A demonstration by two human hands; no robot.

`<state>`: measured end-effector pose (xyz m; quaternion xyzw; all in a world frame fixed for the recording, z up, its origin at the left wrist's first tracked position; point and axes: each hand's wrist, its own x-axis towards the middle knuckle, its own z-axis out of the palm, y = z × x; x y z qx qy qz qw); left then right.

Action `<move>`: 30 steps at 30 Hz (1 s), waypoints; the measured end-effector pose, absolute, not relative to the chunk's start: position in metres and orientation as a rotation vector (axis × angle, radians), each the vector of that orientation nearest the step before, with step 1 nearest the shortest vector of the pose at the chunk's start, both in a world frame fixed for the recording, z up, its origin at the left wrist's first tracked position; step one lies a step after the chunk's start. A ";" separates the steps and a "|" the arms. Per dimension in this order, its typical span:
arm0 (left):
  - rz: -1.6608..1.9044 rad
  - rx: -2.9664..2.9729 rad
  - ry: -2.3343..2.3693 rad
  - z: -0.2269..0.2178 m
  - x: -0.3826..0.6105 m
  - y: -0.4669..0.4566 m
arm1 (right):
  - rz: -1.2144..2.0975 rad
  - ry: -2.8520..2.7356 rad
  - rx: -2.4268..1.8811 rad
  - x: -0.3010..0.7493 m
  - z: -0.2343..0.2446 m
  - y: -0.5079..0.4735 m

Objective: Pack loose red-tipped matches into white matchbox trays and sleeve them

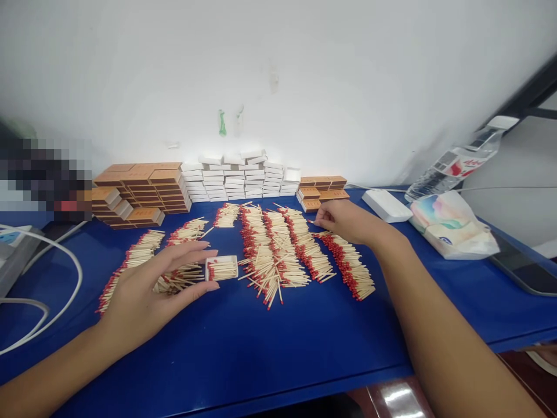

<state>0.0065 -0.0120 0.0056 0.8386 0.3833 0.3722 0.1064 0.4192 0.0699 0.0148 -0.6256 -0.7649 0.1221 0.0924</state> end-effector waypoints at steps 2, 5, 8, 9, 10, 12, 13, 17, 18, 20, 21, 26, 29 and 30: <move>1.095 2.454 1.140 0.006 0.007 -0.012 | 0.283 -2.211 -1.824 0.410 0.023 0.064; 1.127 2.421 1.149 0.005 0.007 -0.012 | 0.191 -2.050 -1.641 0.376 0.042 0.047; 1.140 2.391 1.166 0.004 0.009 -0.012 | 0.294 -1.988 -1.363 0.325 0.054 0.024; 1.131 2.381 1.175 0.004 0.009 -0.012 | 0.358 -2.037 -1.269 0.308 0.055 0.017; 1.125 2.370 1.182 0.004 0.009 -0.012 | 0.396 -2.076 -1.193 0.293 0.055 0.011; 1.124 2.346 1.192 0.005 0.010 -0.012 | 0.457 -2.181 -1.094 0.269 0.050 0.002; 1.128 2.335 1.195 0.005 0.010 -0.012 | 0.469 -2.218 -1.069 0.262 0.046 -0.001; 1.143 2.316 1.186 0.006 0.012 -0.012 | 0.475 -2.282 -1.031 0.250 0.037 -0.004; 1.144 2.317 1.181 0.006 0.012 -0.013 | 0.477 -2.289 -1.029 0.249 0.036 -0.004; 1.145 2.319 1.176 0.006 0.012 -0.013 | 0.495 -2.294 -1.034 0.249 0.036 -0.005; 1.144 2.321 1.176 0.006 0.012 -0.013 | 0.502 -2.295 -1.034 0.250 0.037 -0.004; 1.150 2.318 1.187 0.006 0.012 -0.012 | 0.346 -2.289 -1.031 0.267 0.040 0.006; 1.151 2.286 1.189 0.005 0.011 -0.012 | 0.181 -2.229 -1.144 0.297 0.046 0.018; 1.154 2.278 1.187 0.004 0.010 -0.011 | 0.135 -2.191 -1.221 0.310 0.048 0.022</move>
